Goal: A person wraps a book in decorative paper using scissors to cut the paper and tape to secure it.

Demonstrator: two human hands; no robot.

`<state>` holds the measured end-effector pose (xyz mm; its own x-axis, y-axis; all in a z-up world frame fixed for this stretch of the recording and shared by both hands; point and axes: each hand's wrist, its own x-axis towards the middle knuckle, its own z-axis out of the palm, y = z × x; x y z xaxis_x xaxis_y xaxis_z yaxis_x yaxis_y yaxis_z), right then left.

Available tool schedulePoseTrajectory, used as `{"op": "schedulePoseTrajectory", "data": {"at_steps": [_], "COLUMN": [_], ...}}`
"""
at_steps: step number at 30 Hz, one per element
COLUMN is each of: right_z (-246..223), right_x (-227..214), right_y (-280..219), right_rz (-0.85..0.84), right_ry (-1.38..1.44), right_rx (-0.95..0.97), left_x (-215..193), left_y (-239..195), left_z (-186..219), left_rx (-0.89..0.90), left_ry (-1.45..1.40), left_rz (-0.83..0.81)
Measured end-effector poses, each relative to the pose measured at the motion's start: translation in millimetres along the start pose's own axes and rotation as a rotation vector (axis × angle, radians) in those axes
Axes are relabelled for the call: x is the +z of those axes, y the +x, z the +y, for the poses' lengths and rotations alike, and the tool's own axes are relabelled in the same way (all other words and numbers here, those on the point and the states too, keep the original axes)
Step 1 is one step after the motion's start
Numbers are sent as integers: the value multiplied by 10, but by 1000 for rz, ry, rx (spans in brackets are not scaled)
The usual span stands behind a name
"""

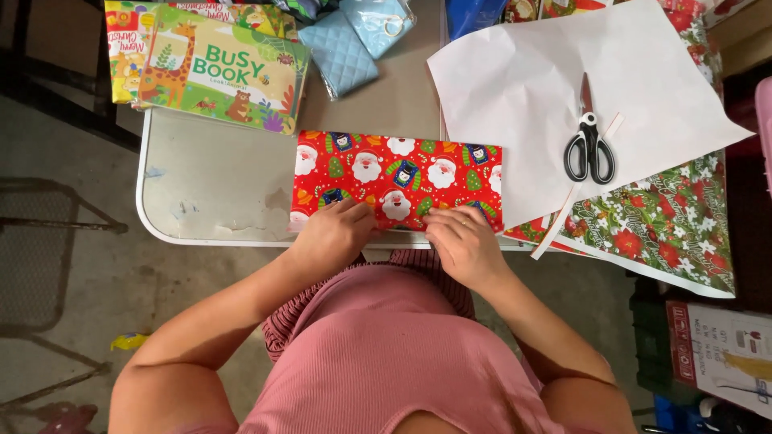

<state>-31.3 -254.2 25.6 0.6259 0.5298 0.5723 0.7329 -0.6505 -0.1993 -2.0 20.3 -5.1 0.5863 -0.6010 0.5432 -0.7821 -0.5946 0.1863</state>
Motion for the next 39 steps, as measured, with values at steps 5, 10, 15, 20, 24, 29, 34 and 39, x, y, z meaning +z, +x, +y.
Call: {"op": "schedulePoseTrajectory", "data": {"at_steps": [5, 10, 15, 20, 24, 29, 34, 39], "right_z": [189, 466, 388, 360, 612, 625, 551, 658], "right_x": [-75, 80, -127, -400, -451, -442, -538, -364], "right_y": [58, 5, 137, 83, -131, -100, 103, 395], "right_rz": [-129, -129, -198, -331, -395, -419, -436, -521], "right_ry": [-86, -101, 12, 108, 122, 139, 116, 95], "right_rx": [65, 92, 152, 316, 440, 407, 320, 302], "left_x": [94, 75, 148, 62, 107, 32, 82, 140], "left_y": [75, 221, 239, 272, 233, 267, 190, 206], "left_z": [-192, -360, -474, -446, -441, -341, -271, -212], "left_rx": [-117, -158, -148, -181, -204, -234, -126, -138], "left_ry": [-28, -22, -62, -151, -151, -188, 6, -57], "left_rz": [-124, -259, -285, -324, -321, -289, -199, -190]}}
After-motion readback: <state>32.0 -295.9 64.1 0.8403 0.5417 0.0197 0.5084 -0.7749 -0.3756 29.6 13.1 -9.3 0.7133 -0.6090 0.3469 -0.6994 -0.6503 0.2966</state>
